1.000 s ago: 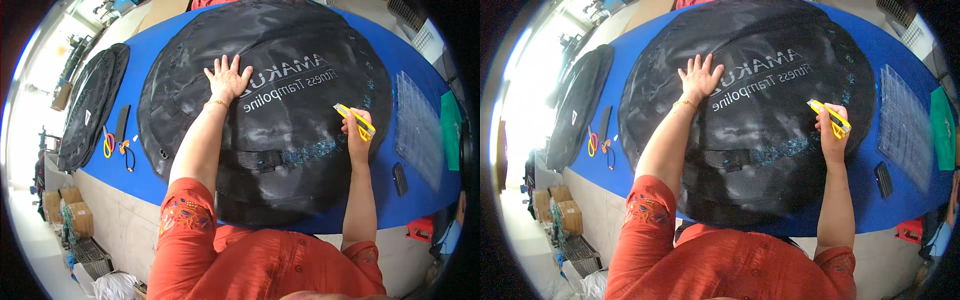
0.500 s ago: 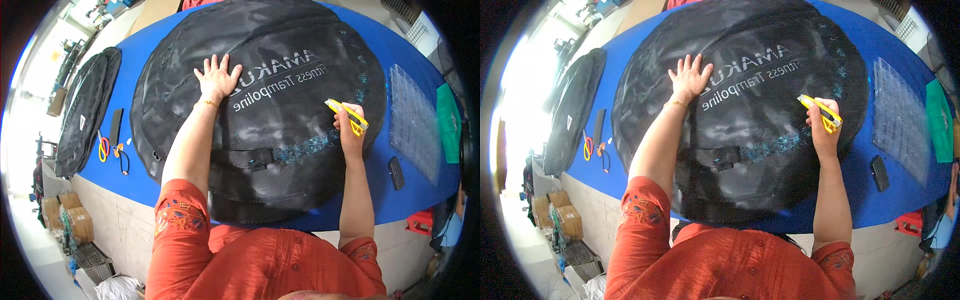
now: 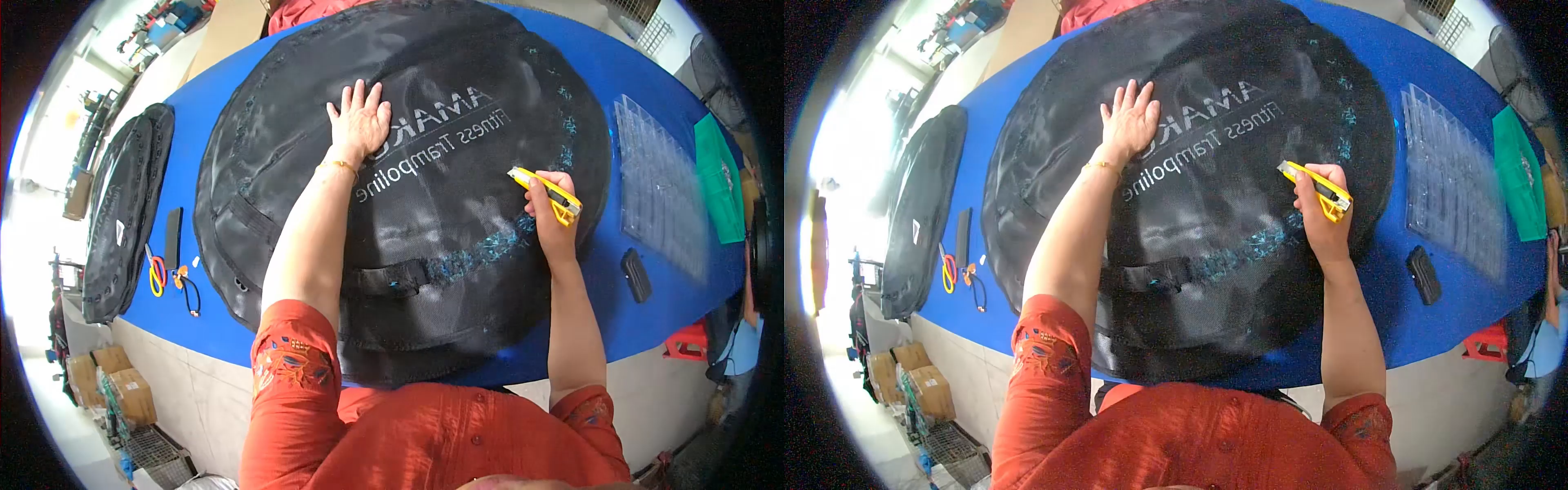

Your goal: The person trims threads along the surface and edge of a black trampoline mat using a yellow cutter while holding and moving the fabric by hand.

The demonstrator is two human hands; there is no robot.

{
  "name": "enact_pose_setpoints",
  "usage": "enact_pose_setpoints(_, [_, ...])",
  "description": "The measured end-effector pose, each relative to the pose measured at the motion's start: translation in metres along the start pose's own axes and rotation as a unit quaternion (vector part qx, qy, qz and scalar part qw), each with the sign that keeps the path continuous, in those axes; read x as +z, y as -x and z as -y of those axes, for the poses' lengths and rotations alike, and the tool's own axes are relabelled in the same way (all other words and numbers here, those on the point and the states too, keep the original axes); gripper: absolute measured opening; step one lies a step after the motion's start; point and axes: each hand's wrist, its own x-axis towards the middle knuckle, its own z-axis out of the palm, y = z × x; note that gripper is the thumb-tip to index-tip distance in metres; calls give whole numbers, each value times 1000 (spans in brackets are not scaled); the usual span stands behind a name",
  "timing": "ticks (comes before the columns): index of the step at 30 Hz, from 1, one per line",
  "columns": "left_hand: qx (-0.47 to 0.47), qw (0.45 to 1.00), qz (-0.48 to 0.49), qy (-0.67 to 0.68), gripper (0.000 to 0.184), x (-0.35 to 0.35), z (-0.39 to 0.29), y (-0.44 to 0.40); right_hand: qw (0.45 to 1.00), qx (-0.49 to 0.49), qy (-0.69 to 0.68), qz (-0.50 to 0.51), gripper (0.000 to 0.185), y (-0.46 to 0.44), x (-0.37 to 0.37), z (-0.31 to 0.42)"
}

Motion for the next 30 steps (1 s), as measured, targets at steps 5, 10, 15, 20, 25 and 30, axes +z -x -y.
enact_pose_setpoints(5, [-13,999,34,9,62,3,3,-2,1000,13,9,-7,17,0,1,0])
enact_pose_setpoints(10, [-19,998,52,12,65,0,2,-2,1000,15,7,-10,17,0,1,-1])
enact_pose_setpoints(15, [-32,993,111,4,71,-29,-14,-11,1000,17,7,-10,16,1,2,2])
enact_pose_setpoints(20, [-61,990,118,-44,80,-15,-31,-11,1000,9,21,-5,15,2,1,4])
enact_pose_setpoints(25, [-50,990,88,-98,79,-4,-30,-3,1000,17,8,-9,16,1,3,4])
enact_pose_setpoints(30, [-47,997,48,-50,78,6,-26,0,1000,15,-11,-8,18,0,1,-1])
